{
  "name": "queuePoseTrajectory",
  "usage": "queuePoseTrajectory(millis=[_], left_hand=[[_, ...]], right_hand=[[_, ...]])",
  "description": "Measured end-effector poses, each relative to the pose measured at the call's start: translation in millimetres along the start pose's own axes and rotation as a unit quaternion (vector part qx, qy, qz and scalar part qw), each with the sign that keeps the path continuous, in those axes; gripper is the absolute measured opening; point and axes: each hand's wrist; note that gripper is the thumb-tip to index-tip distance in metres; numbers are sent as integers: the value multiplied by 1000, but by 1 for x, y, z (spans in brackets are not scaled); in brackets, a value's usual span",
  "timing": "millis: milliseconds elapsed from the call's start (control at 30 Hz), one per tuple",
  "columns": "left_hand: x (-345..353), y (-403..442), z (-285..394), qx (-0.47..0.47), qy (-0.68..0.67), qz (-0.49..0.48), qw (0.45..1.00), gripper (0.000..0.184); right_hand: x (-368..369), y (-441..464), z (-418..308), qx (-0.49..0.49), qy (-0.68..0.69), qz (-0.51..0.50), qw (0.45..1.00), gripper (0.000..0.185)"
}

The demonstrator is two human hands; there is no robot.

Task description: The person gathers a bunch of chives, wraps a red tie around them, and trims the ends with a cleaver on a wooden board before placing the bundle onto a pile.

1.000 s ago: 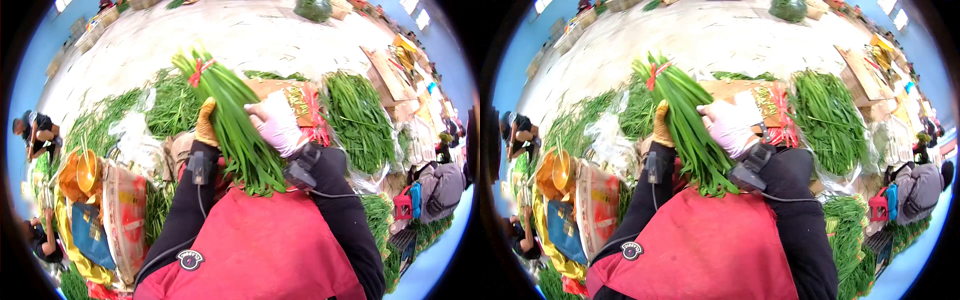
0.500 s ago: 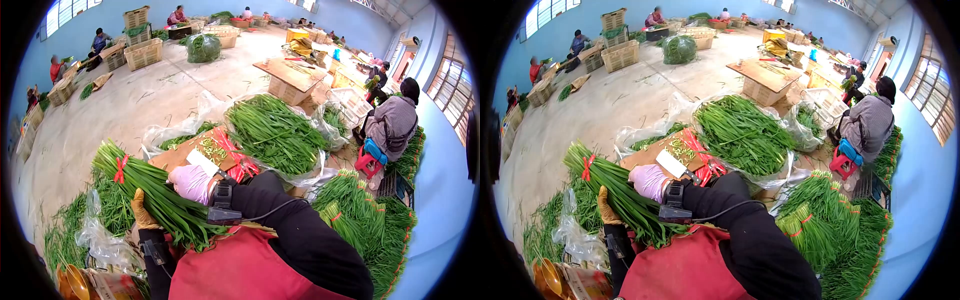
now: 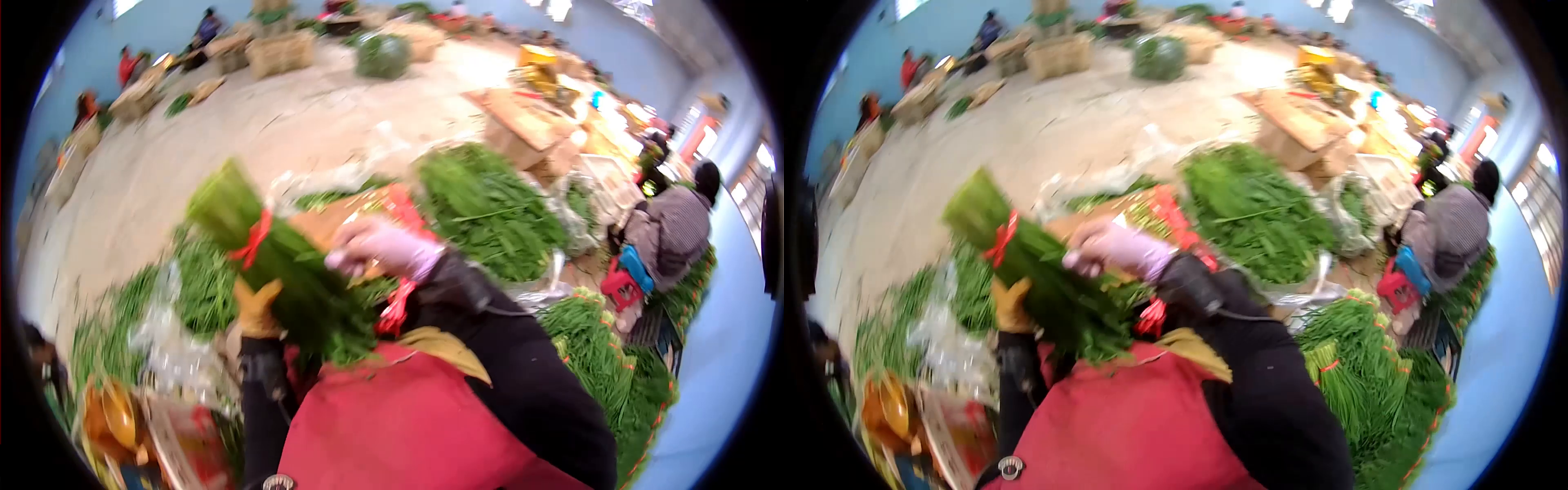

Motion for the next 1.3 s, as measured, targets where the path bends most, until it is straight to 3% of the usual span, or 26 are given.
queuePoseTrajectory(millis=[67,100,133,233,467,633,800,867,900,967,1000,1033,1067,1133,1200,1267,1300], left_hand=[[-22,15,-14,16,54,-39,998,51],[-19,13,-11,47,71,-27,996,57],[-13,8,-4,16,67,-13,998,64],[-10,5,-4,36,52,-46,997,78],[-5,-1,0,12,57,-84,995,81],[-1,-4,2,20,63,-94,993,80],[-8,-2,-8,16,101,-85,991,74],[-15,-3,-16,-15,120,-52,991,73],[-18,-1,-21,8,114,-50,992,69],[-16,8,-14,36,99,-42,994,63],[-17,11,-10,46,93,-33,994,60],[-19,18,-9,25,64,-18,997,55],[-20,26,-8,6,36,-5,999,49],[-7,34,4,26,-28,58,998,43],[3,44,12,37,-66,87,993,38],[10,57,15,30,-103,59,993,38],[27,55,25,14,-154,75,985,29]], right_hand=[[0,9,14,-102,52,33,993,10],[4,4,7,-104,101,36,989,9],[7,-2,-5,-107,145,45,983,10],[15,1,1,-115,305,-10,945,18],[27,8,-6,-193,412,-86,886,12],[38,4,-14,-208,458,-86,860,12],[25,-8,-35,-301,527,-136,783,9],[10,-12,-49,-370,447,-228,782,14],[1,-18,-51,-355,378,-283,807,16],[-8,-23,-46,-334,129,-337,871,24],[-12,-26,-43,-337,-6,-366,867,33],[0,-39,-44,-206,-111,-273,933,37],[10,-50,-43,-66,-215,-172,959,42],[3,-30,-7,-112,-245,-31,963,63],[11,-3,7,-290,-193,48,936,84],[28,16,20,-331,-280,48,900,95],[37,25,32,-296,-317,66,899,99]])
Point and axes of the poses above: each hand's wrist, its own y-axis towards the middle knuckle, its own x-axis out of the palm, z = x × y, and after that the axes turned 15 degrees about z, right-handed
